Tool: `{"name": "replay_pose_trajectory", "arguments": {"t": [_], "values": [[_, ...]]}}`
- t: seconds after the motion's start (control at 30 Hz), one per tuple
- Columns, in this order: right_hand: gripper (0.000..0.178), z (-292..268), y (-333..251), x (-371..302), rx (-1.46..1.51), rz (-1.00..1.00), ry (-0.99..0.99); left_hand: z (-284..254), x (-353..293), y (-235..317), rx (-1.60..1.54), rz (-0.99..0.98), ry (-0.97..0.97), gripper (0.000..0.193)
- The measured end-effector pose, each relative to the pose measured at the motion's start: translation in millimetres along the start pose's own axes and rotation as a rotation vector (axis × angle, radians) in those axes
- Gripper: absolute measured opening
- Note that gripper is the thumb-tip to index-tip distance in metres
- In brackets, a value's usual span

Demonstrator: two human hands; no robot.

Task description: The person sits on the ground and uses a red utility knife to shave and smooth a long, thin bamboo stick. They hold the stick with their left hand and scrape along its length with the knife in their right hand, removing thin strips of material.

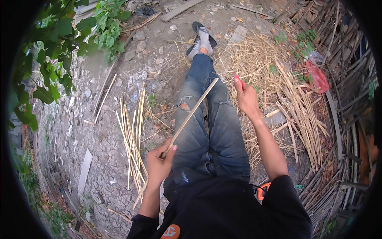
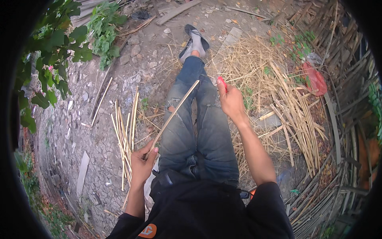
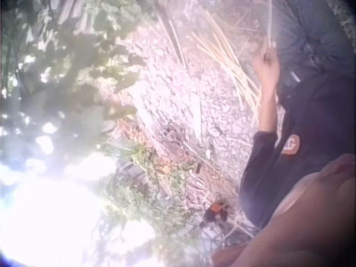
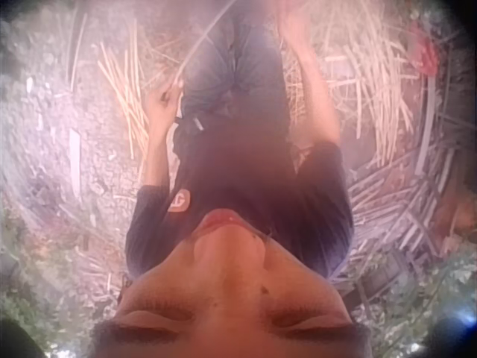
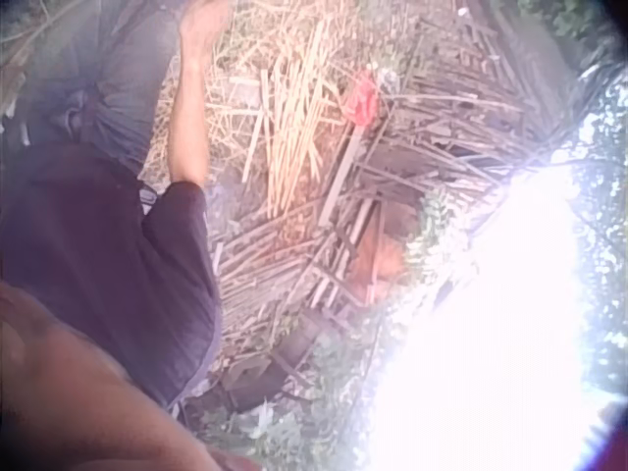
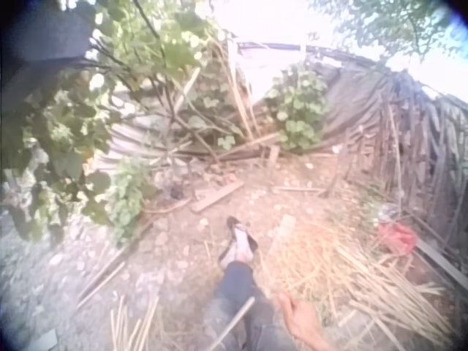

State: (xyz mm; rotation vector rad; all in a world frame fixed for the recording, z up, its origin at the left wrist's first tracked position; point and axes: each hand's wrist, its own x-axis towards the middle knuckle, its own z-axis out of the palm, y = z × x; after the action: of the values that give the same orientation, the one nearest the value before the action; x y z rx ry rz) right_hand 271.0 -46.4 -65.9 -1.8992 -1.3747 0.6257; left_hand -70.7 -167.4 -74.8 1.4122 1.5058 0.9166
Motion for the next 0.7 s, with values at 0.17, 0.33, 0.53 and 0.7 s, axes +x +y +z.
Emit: {"name": "replay_pose_trajectory", "arguments": {"t": [0.17,0.33,0.53,0.7], "values": [[0.053,12,-34,-62,-0.041,-0.268,-0.196,18,22,0,-0.056,0.004,0.084,0.029],[0.045,42,-71,-115,-0.166,-0.414,-0.498,34,28,17,0.019,0.111,0.106,0.029],[0.057,57,-33,-65,-0.136,-0.237,-0.179,28,22,18,0.199,0.071,0.066,0.032],[0.059,3,-14,-3,0.003,0.033,-0.01,21,7,4,0.189,0.075,0.08,0.032]]}}
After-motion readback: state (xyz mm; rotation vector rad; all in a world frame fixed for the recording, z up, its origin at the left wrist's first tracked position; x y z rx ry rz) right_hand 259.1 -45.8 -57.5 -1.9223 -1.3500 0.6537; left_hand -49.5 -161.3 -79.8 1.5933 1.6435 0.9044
